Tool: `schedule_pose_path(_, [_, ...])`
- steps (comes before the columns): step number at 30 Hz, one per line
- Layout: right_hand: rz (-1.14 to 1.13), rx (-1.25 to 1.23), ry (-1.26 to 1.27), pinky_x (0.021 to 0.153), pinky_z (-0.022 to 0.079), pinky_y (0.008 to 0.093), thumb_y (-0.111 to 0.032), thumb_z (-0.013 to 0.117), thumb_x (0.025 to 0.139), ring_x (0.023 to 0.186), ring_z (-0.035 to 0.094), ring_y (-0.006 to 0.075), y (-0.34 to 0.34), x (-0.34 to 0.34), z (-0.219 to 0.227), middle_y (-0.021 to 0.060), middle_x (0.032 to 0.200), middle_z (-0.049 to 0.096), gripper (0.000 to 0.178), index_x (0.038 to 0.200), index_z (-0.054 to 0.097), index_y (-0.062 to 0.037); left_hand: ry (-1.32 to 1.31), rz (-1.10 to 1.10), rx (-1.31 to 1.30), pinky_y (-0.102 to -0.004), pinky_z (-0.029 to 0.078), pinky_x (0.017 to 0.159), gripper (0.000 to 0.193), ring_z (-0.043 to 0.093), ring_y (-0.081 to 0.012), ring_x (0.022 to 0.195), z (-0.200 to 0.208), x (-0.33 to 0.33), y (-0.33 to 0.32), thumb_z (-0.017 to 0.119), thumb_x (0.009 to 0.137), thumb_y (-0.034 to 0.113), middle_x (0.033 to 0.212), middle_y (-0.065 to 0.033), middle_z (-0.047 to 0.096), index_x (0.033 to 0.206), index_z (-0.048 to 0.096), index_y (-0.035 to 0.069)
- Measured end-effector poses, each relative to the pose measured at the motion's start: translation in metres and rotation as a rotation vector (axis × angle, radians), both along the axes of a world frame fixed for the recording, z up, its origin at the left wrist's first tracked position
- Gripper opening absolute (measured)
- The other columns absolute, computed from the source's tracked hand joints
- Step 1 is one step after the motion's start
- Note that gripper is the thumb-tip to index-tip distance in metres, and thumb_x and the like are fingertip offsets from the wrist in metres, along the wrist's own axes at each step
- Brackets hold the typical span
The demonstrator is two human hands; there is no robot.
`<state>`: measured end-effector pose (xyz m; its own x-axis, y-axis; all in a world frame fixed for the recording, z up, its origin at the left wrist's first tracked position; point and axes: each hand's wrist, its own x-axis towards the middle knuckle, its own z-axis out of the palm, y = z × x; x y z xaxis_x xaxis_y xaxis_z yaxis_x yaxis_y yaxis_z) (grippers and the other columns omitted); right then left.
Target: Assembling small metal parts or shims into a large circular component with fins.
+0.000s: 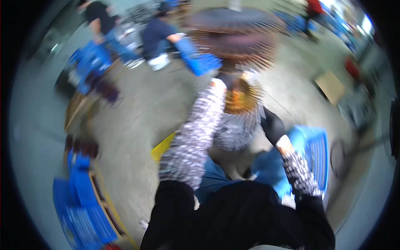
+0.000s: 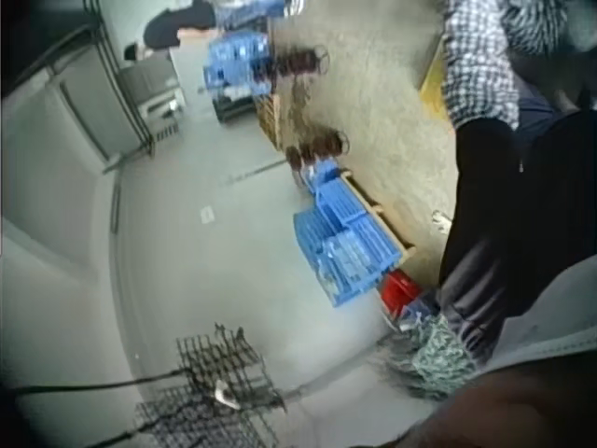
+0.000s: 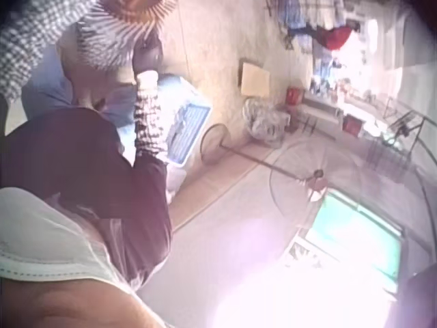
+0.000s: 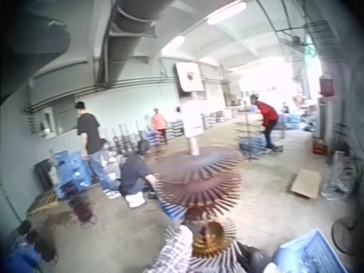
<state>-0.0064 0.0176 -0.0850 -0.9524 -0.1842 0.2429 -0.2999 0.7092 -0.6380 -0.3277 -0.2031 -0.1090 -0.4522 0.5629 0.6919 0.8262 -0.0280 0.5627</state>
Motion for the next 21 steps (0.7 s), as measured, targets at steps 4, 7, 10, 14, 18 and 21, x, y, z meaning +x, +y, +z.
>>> schedule_pose_path(4, [-0.199,-0.056,-0.083,0.087,0.057,0.0349,-0.02,0.064,0.103,0.092,0.071,0.0258,0.077,0.036,-0.003,0.016,0.121,0.075,0.055,0.155,0.052,-0.0057,0.376,0.613,-0.346,-0.0378,0.052,0.089,0.033,0.066,-0.0253,0.1,0.021,0.057,0.019,0.054,0.099,0.017,0.106,-0.0146,0.071,0.128,0.067,0.006])
schedule_pose_path(7, [-0.415,-0.243,0.127,0.087,0.056,0.0294,-0.023,0.065,0.106,0.094,0.071,0.0204,0.133,0.085,0.021,0.012,0.125,0.075,0.051,0.153,0.055,-0.0052,-0.225,0.513,-0.242,-0.0335,0.058,0.075,0.023,0.068,-0.0223,0.075,0.074,0.113,0.001,0.066,0.086,0.007,0.087,-0.0097,0.074,0.107,0.075,0.001])
schedule_pose_path(10, [-0.747,-0.372,-0.004,0.087,0.057,0.0329,-0.026,0.066,0.103,0.095,0.073,0.0234,0.215,0.124,-0.003,0.013,0.124,0.076,0.05,0.149,0.06,-0.0047,-0.061,0.35,-0.425,-0.0302,0.062,0.074,0.035,0.072,-0.0221,0.072,0.077,0.083,-0.053,0.061,0.092,0.002,0.087,-0.0076,0.077,0.126,0.07,-0.002])
schedule_pose_path(14, [-1.051,-0.323,-0.247,0.088,0.057,0.0348,-0.033,0.069,0.1,0.098,0.074,0.0253,0.319,0.184,-0.106,0.0132,0.125,0.076,0.055,0.148,0.061,-0.0064,-0.49,-0.015,-0.062,-0.03,0.052,0.09,0.027,0.063,-0.0157,0.093,0.068,0.056,-0.061,0.064,0.103,0.014,0.113,-0.004,0.067,0.129,0.067,0.006])
schedule_pose_path(18, [-1.17,0.128,-0.519,0.087,0.057,0.0397,-0.039,0.075,0.093,0.101,0.074,0.0328,0.393,0.257,-0.26,0.0168,0.132,0.073,0.067,0.152,0.058,-0.0111,-0.877,-0.29,0.249,-0.0268,0.046,0.082,0.023,0.054,-0.0107,0.081,0.116,0.158,0.053,0.052,0.113,0.027,0.092,0.0021,0.063,0.114,0.069,0.012])
schedule_pose_path(21, [-1.115,-0.124,-0.753,0.085,0.057,0.0459,-0.036,0.072,0.091,0.104,0.072,0.0406,0.369,0.232,-0.317,0.0198,0.134,0.071,0.069,0.153,0.055,-0.0132,-0.896,0.064,0.249,-0.0308,0.043,0.081,0.025,0.047,-0.0127,0.079,0.11,0.11,-0.049,0.045,0.115,0.031,0.088,0.0017,0.053,0.102,0.059,0.014])
